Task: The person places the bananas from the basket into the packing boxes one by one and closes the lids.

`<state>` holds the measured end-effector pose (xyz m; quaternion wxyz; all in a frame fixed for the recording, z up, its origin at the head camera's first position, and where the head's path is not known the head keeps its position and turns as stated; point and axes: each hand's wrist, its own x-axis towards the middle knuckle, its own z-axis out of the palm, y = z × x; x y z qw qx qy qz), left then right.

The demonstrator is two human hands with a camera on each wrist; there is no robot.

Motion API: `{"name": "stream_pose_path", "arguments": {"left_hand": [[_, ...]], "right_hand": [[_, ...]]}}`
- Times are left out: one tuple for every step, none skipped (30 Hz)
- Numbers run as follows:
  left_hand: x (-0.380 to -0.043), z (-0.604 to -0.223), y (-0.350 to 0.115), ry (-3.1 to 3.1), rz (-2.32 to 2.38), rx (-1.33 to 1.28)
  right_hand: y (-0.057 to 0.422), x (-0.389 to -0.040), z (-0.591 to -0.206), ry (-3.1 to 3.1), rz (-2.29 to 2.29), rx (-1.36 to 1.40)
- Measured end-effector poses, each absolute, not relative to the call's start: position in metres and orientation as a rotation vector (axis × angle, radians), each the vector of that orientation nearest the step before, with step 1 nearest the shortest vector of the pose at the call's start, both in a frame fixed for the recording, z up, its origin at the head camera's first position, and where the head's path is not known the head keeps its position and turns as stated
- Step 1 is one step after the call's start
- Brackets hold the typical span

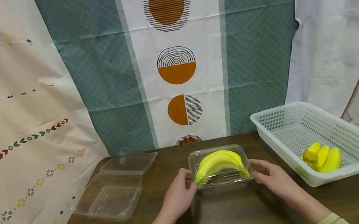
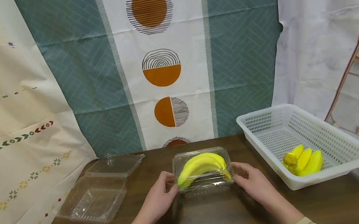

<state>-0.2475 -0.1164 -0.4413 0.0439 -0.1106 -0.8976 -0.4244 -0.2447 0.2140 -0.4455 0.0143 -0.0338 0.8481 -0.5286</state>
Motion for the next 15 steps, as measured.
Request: {"name": "stream_pose_path", "arguments": {"left_hand": [[-0.2473, -0.4413, -0.1164, -2.746, -1.302, -0.336], [-0.2469, -0.4414, -0.1165, -2.749, -1.313, -0.328], [-0.2467, -0.4411, -0.1166, -2.752, -1.320, -0.321], [-0.2466, -0.4405, -0.1165, -2.752, -1.327, -0.317], [-0.2464, -0.4399, -0.1164, -2.753, -1.333, -0.315], [-0.2466, -0.4398, -0.1163, -2.755, -1.337, -0.313], [-0.2464, -0.4395, -0.1162, -2.758, -1.341, -0.308], [-0.2465, -0.4393, -0.1162, -2.760, -1.340, -0.303], [-0.2464, -0.4390, -0.1163, -2.763, -1.340, -0.296], [-0.2464, -0.4390, -0.1166, -2.765, -1.338, -0.293], [-0.2464, -0.4392, -0.1170, -2.769, -1.335, -0.290], [-0.2466, -0.4395, -0.1176, -2.774, -1.333, -0.286], [-0.2467, -0.4396, -0.1182, -2.781, -1.332, -0.280], [-0.2469, -0.4396, -0.1187, -2.787, -1.332, -0.278], [-0.2471, -0.4399, -0.1192, -2.793, -1.333, -0.277]], "right_hand": [[0.2130, -0.2444, -0.4454, 2.638, -1.651, -0.096], [0.2123, -0.2442, -0.4452, 2.635, -1.658, -0.095], [0.2118, -0.2443, -0.4452, 2.627, -1.669, -0.088], [0.2116, -0.2445, -0.4450, 2.619, -1.682, -0.083], [0.2114, -0.2447, -0.4448, 2.611, -1.696, -0.082], [0.2113, -0.2448, -0.4447, 2.603, -1.707, -0.081], [0.2115, -0.2449, -0.4448, 2.599, -1.715, -0.085], [0.2118, -0.2450, -0.4451, 2.591, -1.726, -0.087], [0.2119, -0.2450, -0.4453, 2.581, -1.735, -0.084], [0.2117, -0.2450, -0.4452, 2.572, -1.746, -0.084], [0.2113, -0.2449, -0.4451, 2.559, -1.758, -0.082], [0.2110, -0.2450, -0.4452, 2.544, -1.773, -0.081], [0.2105, -0.2450, -0.4452, 2.525, -1.787, -0.077], [0.2101, -0.2451, -0.4450, 2.507, -1.799, -0.073], [0.2095, -0.2451, -0.4447, 2.491, -1.810, -0.063]]}}
